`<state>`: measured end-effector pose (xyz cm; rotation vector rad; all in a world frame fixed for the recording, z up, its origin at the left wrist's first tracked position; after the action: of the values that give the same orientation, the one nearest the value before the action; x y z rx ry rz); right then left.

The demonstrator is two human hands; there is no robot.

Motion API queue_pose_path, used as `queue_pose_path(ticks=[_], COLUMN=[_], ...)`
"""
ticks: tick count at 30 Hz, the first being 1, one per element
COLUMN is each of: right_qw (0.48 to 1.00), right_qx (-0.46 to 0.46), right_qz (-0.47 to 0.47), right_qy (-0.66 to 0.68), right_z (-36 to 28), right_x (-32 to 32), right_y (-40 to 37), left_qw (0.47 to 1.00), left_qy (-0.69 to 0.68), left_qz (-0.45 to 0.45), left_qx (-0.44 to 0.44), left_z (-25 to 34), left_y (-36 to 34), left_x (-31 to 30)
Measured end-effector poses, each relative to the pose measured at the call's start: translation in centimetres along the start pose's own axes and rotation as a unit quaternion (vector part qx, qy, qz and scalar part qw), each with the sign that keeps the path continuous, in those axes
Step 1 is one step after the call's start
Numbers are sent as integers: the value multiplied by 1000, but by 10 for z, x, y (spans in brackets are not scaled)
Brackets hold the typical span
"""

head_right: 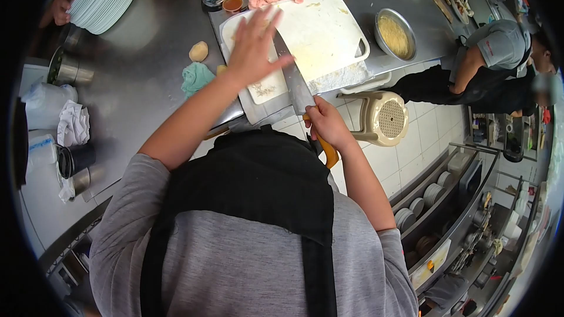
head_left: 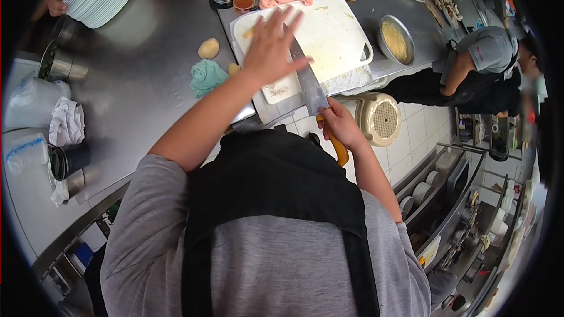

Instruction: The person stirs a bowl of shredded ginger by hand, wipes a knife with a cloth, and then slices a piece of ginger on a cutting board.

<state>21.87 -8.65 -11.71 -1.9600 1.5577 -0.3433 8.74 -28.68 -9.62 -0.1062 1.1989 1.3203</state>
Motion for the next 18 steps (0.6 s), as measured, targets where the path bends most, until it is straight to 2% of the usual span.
queue_pose_path(ticks=[2, 4, 7, 9, 12, 16, 18], right_qw=[1000, 1000, 999, 999, 999, 999, 999], right_qx=[-8, -8, -17, -28, -14, -26, -34], right_qz=[-9, -23, -29, -25, -31, -6, -4], right_qy=[-6, -9, -9, -16, -11, 44, 39], right_z=[-9, -19, -21, -27, -23, -8, 5], right_x=[-2, -3, -14, -20, -46, -84, -104], right_y=[1, -1, -3, -14, -25, -33, -29], left_qw=[1000, 998, 993, 990, 973, 950, 948], left_qy=[20, 18, 65, 73, 141, 14, 32], left_qz=[-22, -43, 12, 42, 98, 31, 82], left_qx=[10, -41, -102, -110, -153, -311, -307], left_z=[18, 17, -5, -21, -48, -84, -115], left_y=[-4, -8, 1, 8, 13, -4, -30], left_x=[18, 33, 35, 28, 2, -62, -71])
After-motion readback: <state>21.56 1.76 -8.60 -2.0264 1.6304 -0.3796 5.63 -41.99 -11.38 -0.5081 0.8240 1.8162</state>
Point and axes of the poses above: each hand's wrist, its own y-axis towards the middle knuckle, its own x-axis out of the palm, z = x × y, the point moved 4 cm from there along y, towards the middle knuckle
